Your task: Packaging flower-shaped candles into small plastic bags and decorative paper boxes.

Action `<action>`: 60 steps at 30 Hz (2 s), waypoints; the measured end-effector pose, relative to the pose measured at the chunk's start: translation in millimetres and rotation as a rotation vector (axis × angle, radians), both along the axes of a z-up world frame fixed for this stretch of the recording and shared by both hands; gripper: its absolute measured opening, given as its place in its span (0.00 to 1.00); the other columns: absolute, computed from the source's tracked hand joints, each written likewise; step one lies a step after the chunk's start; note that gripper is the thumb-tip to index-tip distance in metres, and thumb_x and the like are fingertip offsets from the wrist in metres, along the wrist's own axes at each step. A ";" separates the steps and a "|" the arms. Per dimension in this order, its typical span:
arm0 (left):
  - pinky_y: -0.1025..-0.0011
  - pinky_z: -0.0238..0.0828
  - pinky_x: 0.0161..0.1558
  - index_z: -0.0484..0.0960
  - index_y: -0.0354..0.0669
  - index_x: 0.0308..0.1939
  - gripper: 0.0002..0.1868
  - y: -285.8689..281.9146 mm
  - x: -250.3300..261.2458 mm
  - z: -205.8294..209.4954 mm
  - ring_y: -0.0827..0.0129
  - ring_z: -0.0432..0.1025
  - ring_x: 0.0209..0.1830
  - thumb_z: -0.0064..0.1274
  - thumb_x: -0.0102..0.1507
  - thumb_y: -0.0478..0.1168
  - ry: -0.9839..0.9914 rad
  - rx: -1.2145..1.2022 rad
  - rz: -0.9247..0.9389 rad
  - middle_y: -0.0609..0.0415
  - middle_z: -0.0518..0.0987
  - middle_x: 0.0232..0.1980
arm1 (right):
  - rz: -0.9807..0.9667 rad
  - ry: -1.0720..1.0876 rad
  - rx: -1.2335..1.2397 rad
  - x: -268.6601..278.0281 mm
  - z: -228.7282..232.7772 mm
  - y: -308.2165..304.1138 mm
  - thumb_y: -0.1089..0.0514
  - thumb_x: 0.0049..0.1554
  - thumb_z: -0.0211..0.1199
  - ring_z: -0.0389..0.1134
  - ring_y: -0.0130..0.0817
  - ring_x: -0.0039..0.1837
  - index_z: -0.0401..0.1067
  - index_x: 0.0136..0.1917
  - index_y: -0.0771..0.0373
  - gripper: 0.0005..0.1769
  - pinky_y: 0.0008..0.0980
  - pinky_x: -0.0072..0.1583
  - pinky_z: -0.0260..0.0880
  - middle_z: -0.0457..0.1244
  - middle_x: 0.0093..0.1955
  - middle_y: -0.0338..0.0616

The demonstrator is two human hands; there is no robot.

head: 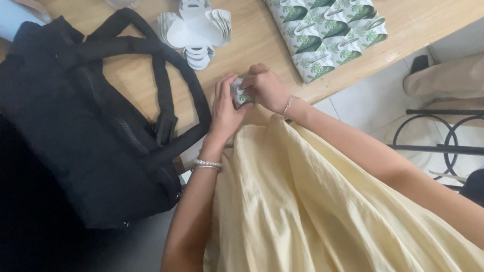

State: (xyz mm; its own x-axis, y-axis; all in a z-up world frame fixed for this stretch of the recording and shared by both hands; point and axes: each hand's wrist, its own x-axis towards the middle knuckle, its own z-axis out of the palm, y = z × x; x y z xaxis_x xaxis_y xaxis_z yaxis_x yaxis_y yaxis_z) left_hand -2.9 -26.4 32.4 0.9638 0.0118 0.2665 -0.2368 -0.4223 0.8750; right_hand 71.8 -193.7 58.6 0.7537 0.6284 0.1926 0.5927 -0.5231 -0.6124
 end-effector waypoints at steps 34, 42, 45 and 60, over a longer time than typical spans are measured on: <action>0.66 0.79 0.47 0.41 0.43 0.81 0.60 -37.9 74.7 37.6 0.60 0.76 0.49 0.68 0.54 0.36 0.531 -0.138 0.100 0.41 0.76 0.54 | -0.105 -0.093 0.059 103.6 40.3 -30.4 0.69 0.44 0.67 0.66 0.51 0.55 0.78 0.45 0.64 0.12 0.43 0.56 0.69 0.66 0.48 0.50; 0.67 0.78 0.45 0.48 0.41 0.76 0.48 -80.4 20.2 25.8 0.61 0.78 0.45 0.64 0.60 0.35 0.515 -0.201 0.155 0.44 0.76 0.53 | -0.019 -0.147 0.103 221.2 23.6 -9.2 0.71 0.47 0.66 0.67 0.55 0.51 0.78 0.39 0.65 0.06 0.47 0.54 0.68 0.66 0.43 0.54; 0.67 0.79 0.47 0.56 0.43 0.75 0.41 -83.9 -15.3 7.5 0.61 0.80 0.46 0.61 0.62 0.33 0.522 -0.249 0.156 0.44 0.77 0.55 | 0.035 -0.139 0.038 246.9 -5.4 1.1 0.72 0.46 0.64 0.68 0.53 0.53 0.78 0.40 0.64 0.08 0.46 0.57 0.69 0.67 0.43 0.51; 0.64 0.77 0.46 0.65 0.42 0.69 0.27 -55.9 1.9 65.1 0.59 0.79 0.44 0.57 0.67 0.36 0.427 -0.044 0.235 0.44 0.79 0.53 | 0.109 -0.296 -0.328 254.9 -2.4 17.0 0.71 0.44 0.61 0.66 0.51 0.61 0.77 0.44 0.62 0.14 0.43 0.58 0.72 0.66 0.52 0.50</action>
